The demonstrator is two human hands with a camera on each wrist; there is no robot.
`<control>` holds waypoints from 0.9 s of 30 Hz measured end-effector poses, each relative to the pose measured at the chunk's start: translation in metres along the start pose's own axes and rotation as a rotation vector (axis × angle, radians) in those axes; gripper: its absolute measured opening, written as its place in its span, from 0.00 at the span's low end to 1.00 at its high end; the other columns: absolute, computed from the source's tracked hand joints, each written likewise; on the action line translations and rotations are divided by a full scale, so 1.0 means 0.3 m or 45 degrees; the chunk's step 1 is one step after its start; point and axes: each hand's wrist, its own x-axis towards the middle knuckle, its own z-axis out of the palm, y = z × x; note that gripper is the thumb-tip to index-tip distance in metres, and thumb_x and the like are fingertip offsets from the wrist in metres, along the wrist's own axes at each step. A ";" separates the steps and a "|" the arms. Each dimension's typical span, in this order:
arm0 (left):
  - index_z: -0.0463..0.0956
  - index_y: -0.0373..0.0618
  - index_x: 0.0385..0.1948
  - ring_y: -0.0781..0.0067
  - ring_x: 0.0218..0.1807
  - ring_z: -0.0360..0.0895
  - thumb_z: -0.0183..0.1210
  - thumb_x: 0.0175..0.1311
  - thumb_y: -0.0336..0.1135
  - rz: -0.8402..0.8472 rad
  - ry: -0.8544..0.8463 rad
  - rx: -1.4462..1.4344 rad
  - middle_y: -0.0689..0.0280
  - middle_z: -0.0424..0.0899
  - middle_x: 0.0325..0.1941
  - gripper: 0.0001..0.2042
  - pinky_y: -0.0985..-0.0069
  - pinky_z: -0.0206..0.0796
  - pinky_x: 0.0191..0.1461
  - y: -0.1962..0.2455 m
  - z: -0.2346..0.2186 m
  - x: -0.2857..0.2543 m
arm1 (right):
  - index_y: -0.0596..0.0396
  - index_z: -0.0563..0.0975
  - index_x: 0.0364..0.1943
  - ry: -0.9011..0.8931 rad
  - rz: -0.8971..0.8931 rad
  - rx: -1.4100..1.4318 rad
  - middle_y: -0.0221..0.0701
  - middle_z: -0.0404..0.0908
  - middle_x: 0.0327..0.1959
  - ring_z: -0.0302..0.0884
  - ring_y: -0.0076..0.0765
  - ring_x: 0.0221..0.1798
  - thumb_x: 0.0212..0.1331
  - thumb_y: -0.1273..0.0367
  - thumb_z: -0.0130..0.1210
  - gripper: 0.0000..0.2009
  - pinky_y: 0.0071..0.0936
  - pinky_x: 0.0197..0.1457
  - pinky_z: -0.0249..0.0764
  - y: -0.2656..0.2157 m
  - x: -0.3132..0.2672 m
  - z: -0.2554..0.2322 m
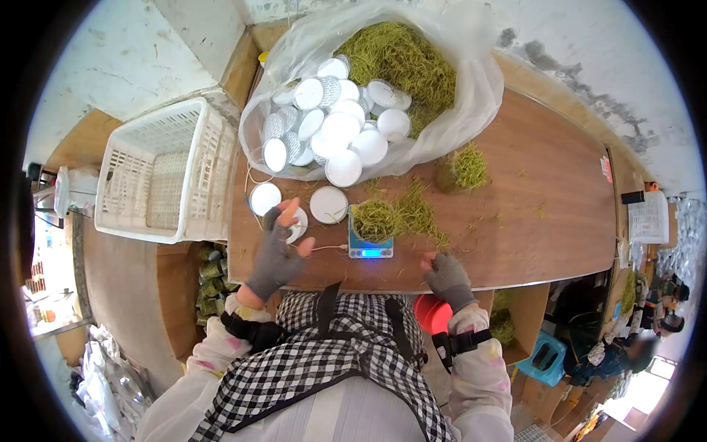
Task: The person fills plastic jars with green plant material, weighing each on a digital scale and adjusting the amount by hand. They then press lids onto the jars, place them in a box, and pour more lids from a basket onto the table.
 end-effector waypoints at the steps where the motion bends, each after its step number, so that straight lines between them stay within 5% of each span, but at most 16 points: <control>1: 0.61 0.49 0.73 0.58 0.58 0.74 0.65 0.64 0.36 -0.144 0.038 -0.109 0.51 0.63 0.69 0.34 0.65 0.69 0.61 -0.038 -0.002 -0.038 | 0.56 0.81 0.46 -0.005 0.003 0.007 0.46 0.82 0.37 0.82 0.53 0.43 0.62 0.59 0.60 0.16 0.43 0.47 0.76 0.034 0.000 0.025; 3: 0.61 0.47 0.73 0.62 0.57 0.75 0.64 0.66 0.35 -0.332 0.049 -0.168 0.53 0.65 0.67 0.34 0.67 0.70 0.60 -0.090 -0.022 -0.107 | 0.55 0.81 0.45 -0.232 0.073 0.035 0.46 0.83 0.38 0.82 0.54 0.45 0.61 0.57 0.59 0.17 0.45 0.47 0.76 0.089 0.006 0.073; 7: 0.63 0.36 0.69 0.68 0.51 0.76 0.62 0.66 0.33 -0.647 0.024 -0.223 0.53 0.74 0.58 0.30 0.71 0.72 0.56 -0.175 -0.046 -0.212 | 0.56 0.81 0.45 -0.234 0.163 0.220 0.45 0.84 0.37 0.82 0.54 0.46 0.60 0.57 0.61 0.18 0.47 0.49 0.76 0.129 0.032 0.129; 10: 0.66 0.35 0.67 0.67 0.49 0.77 0.62 0.66 0.34 -0.651 -0.149 -0.138 0.55 0.78 0.53 0.28 0.71 0.72 0.55 -0.144 -0.076 -0.212 | 0.56 0.79 0.48 -0.044 0.140 0.191 0.48 0.82 0.46 0.81 0.57 0.49 0.57 0.59 0.63 0.19 0.48 0.52 0.76 0.089 0.081 0.120; 15: 0.68 0.35 0.65 0.65 0.46 0.79 0.62 0.66 0.36 -0.676 -0.167 -0.157 0.55 0.80 0.49 0.27 0.69 0.72 0.53 -0.126 -0.073 -0.199 | 0.56 0.68 0.63 0.114 0.140 -0.075 0.56 0.67 0.64 0.72 0.63 0.62 0.49 0.63 0.71 0.35 0.50 0.60 0.74 0.090 0.128 0.094; 27: 0.70 0.38 0.64 0.67 0.47 0.80 0.61 0.67 0.36 -0.576 -0.180 0.042 0.57 0.80 0.50 0.25 0.70 0.73 0.51 -0.119 -0.079 -0.210 | 0.56 0.60 0.71 0.057 0.220 -0.124 0.56 0.63 0.69 0.67 0.62 0.68 0.41 0.59 0.77 0.50 0.44 0.68 0.71 -0.038 0.250 0.051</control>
